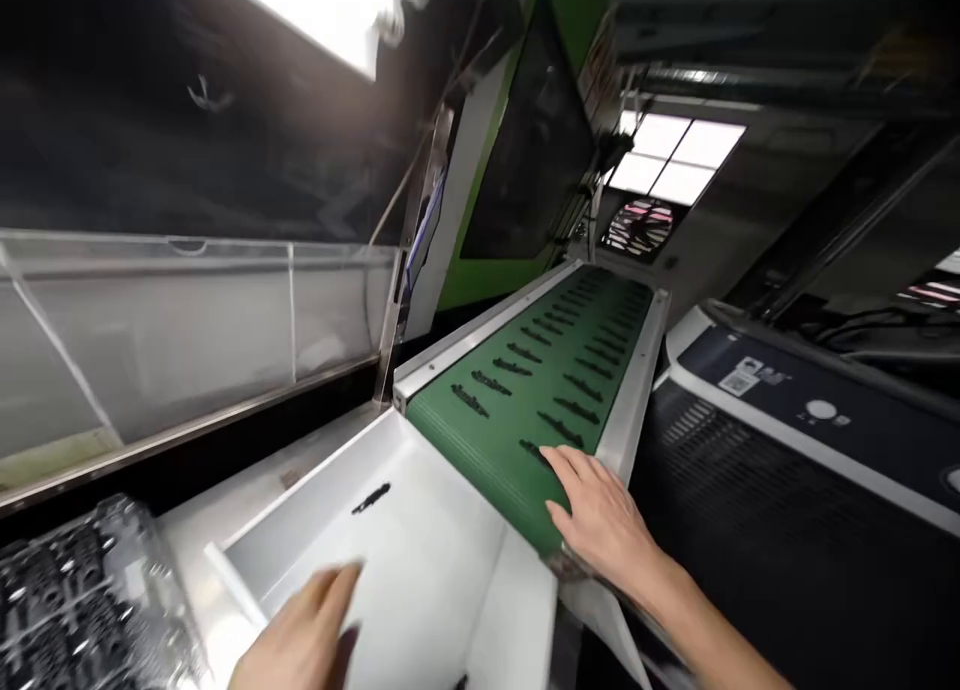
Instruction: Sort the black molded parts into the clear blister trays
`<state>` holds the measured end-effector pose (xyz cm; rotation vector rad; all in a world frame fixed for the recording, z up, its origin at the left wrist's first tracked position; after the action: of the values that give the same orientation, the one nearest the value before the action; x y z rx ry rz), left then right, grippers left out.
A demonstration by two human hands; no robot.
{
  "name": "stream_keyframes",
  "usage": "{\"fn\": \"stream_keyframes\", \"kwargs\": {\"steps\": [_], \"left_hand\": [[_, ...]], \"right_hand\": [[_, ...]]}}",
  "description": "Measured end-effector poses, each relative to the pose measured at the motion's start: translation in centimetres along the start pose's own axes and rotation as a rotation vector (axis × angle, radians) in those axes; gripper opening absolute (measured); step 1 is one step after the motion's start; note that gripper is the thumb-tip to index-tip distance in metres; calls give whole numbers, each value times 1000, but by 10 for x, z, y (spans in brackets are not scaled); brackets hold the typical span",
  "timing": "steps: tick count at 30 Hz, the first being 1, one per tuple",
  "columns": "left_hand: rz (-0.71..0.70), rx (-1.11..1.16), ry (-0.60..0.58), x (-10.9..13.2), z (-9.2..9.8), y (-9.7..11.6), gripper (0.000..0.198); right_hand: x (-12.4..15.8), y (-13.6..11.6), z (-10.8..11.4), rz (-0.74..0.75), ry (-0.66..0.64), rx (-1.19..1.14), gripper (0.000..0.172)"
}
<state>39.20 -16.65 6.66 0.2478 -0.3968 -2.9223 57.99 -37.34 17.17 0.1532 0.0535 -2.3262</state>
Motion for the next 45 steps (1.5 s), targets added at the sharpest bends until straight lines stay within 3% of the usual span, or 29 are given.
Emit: {"fn": "stream_keyframes", "kwargs": {"steps": [2,4,6,8,10,13,16,21,24,28,32,35,38,41,45], "left_hand": [[3,-133,92,-73,27,24,55],[-113,-272,120,-154,43,51,58],[-247,-315,100,-221,47,73,42],[-378,-337,51,-265,40,87,22],[-467,-361,34,-292,32,96,16],[-486,-377,106,-321,28,108,19],[-449,-366,149,-352,26,118,36],[-430,-339,126,-393,20,123,25],[-387,-322,178,-406,24,123,27],[-384,-287,216,-426,24,134,30],[-413,-222,130,-450,16,148,60],[-405,-177,123,-467,16,151,70],[-369,-114,115,-487,14,151,74],[-351,-39,60,-506,6,151,64],[-377,21,36,-510,-5,150,54]], "right_hand": [[-36,26,2,-7,-106,155,53],[-58,37,-3,37,-184,188,45],[-65,40,-8,89,-202,162,31],[-68,47,-12,110,-225,121,19],[-77,62,-11,95,-249,61,12],[-101,100,-1,31,-230,6,2],[-125,130,8,43,-220,-26,14],[-146,146,5,159,-365,-147,21],[-156,155,5,152,-344,-142,26],[-175,187,10,23,-222,-45,11],[-197,237,23,-201,-62,56,13],[-207,265,24,-308,-37,50,15],[-206,270,18,-317,-39,-14,14],[-198,259,12,-260,6,-61,12],[-191,247,6,-222,44,-108,12]]}}
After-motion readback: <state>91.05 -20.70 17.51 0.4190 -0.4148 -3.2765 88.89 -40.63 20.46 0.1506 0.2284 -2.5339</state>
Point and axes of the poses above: each hand's wrist, its own x-axis away from the middle knuckle, its own z-axis out of the back of the hand, y = z × x, the point moved 5 cm from there along -x, towards the middle knuckle
